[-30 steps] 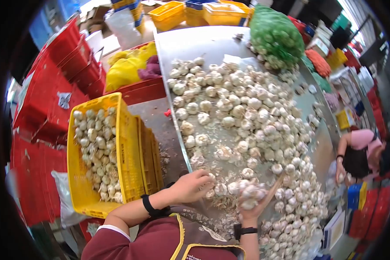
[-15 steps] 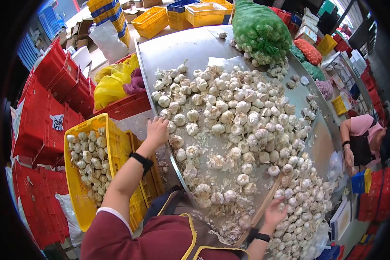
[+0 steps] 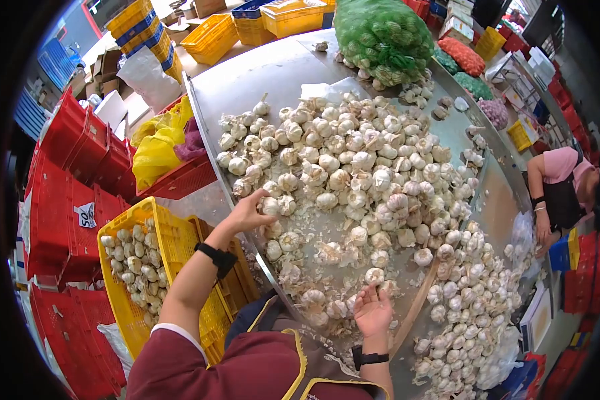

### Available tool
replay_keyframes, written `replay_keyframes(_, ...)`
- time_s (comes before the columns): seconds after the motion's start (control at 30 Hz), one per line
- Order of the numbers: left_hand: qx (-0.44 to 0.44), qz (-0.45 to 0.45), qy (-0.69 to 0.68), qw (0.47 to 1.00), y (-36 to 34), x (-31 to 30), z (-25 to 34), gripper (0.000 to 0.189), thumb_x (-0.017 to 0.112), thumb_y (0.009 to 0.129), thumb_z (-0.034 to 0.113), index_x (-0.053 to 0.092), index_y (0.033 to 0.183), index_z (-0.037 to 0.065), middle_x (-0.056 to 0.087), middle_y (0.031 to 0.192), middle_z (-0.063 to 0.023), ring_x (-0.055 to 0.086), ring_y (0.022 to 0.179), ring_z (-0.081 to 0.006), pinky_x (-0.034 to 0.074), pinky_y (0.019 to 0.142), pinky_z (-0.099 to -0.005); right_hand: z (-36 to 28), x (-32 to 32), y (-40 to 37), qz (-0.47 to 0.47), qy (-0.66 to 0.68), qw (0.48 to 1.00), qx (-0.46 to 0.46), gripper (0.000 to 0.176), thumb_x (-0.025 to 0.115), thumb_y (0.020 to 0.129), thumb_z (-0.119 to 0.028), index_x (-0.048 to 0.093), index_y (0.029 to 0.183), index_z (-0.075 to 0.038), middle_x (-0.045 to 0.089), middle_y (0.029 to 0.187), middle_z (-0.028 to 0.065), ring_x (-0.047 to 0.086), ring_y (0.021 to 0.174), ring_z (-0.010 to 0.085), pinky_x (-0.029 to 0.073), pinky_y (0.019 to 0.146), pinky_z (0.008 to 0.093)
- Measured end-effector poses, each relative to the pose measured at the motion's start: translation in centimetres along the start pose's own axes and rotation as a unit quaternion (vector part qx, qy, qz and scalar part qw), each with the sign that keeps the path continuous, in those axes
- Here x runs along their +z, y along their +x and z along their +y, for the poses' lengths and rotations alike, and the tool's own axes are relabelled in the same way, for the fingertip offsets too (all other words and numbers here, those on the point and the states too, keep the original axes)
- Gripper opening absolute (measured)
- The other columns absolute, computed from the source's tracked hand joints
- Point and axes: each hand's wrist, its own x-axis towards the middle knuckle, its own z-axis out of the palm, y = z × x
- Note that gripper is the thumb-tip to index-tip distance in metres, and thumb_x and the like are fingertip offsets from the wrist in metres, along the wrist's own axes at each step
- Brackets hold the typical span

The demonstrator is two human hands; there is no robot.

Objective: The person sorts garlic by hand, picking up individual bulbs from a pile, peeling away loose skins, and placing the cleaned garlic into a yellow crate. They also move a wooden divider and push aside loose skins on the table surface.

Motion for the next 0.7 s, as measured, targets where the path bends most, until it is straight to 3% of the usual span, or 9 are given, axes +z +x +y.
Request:
replay_keyframes(0.03, 0.009, -0.007, -0.040, 0.999, -0.4, 0.4, 0.3, 0.065, 0.079, 0.067, 0.033, 0.052, 0.119, 0.005, 0.065, 0.089, -0.0148, 0.065, 0.083, -0.0230, 0.050, 0.074, -0.0355, 0.1, -0.1, 0.1, 0.001, 0.000, 1.000, -0.001, 0.033, 0.051, 0.094, -0.030, 0.064, 0.112, -0.007, 0.067, 0.106, 0.0095, 0.063, 0.097, 0.0257, 0.052, 0.086, 0.0374)
replay_keyframes(0.13, 0.043, 0.009, -0.153, 0.987, -2.7, 1.5, 3.2, 0.064, 0.080, 0.068, 0.035, 0.053, 0.117, 0.004, 0.065, 0.087, -0.0126, 0.064, 0.081, -0.0198, 0.050, 0.072, -0.0335, 0.8, 0.0, 0.3, 0.014, -0.008, 1.000, 0.004, 0.032, 0.050, 0.095, -0.029, 0.063, 0.114, -0.007, 0.066, 0.106, 0.0107, 0.063, 0.096, 0.0255, 0.052, 0.086, 0.0380)
replay_keyframes(0.33, 0.085, -0.018, -0.217, 0.972, -5.6, 3.3, 6.9, 0.050, 0.077, 0.077, 0.031, 0.054, 0.112, 0.004, 0.061, 0.089, -0.0068, 0.060, 0.071, -0.0123, 0.049, 0.063, -0.0277, 5.5, 4.5, 1.1, -0.031, -0.186, 0.978, 0.089, 0.036, 0.046, 0.097, -0.029, 0.055, 0.125, -0.007, 0.065, 0.109, 0.0130, 0.063, 0.098, 0.0265, 0.052, 0.086, 0.0373)
replay_keyframes(0.4, 0.006, -0.104, -0.363, 0.926, -6.1, 3.8, 7.4, 0.049, 0.073, 0.081, 0.029, 0.050, 0.117, 0.006, 0.058, 0.084, -0.0043, 0.058, 0.066, -0.0107, 0.048, 0.059, -0.0267, 6.8, 5.2, 1.4, -0.030, -0.219, 0.970, 0.101, 0.038, 0.045, 0.097, -0.029, 0.051, 0.127, -0.007, 0.064, 0.111, 0.0133, 0.063, 0.099, 0.0269, 0.052, 0.087, 0.0380)
replay_keyframes(0.6, 0.048, -0.152, -0.447, 0.881, -7.2, 4.7, 7.8, 0.049, 0.065, 0.084, 0.027, 0.044, 0.124, 0.009, 0.053, 0.087, -0.0020, 0.054, 0.065, -0.0102, 0.046, 0.058, -0.0235, 8.2, 6.2, 1.2, -0.061, -0.262, 0.955, 0.129, 0.039, 0.044, 0.098, -0.028, 0.046, 0.131, -0.006, 0.060, 0.116, 0.0141, 0.060, 0.104, 0.0280, 0.050, 0.089, 0.0397)
replay_keyframes(0.7, -0.016, -0.146, -0.492, 0.858, -7.5, 5.7, 7.5, 0.046, 0.059, 0.086, 0.034, 0.045, 0.124, 0.012, 0.053, 0.089, -0.0030, 0.054, 0.068, -0.0097, 0.047, 0.055, -0.0222, 8.2, 6.2, 1.1, -0.069, -0.261, 0.954, 0.130, 0.039, 0.043, 0.099, -0.027, 0.045, 0.131, -0.005, 0.059, 0.117, 0.0136, 0.059, 0.106, 0.0274, 0.050, 0.091, 0.0400)
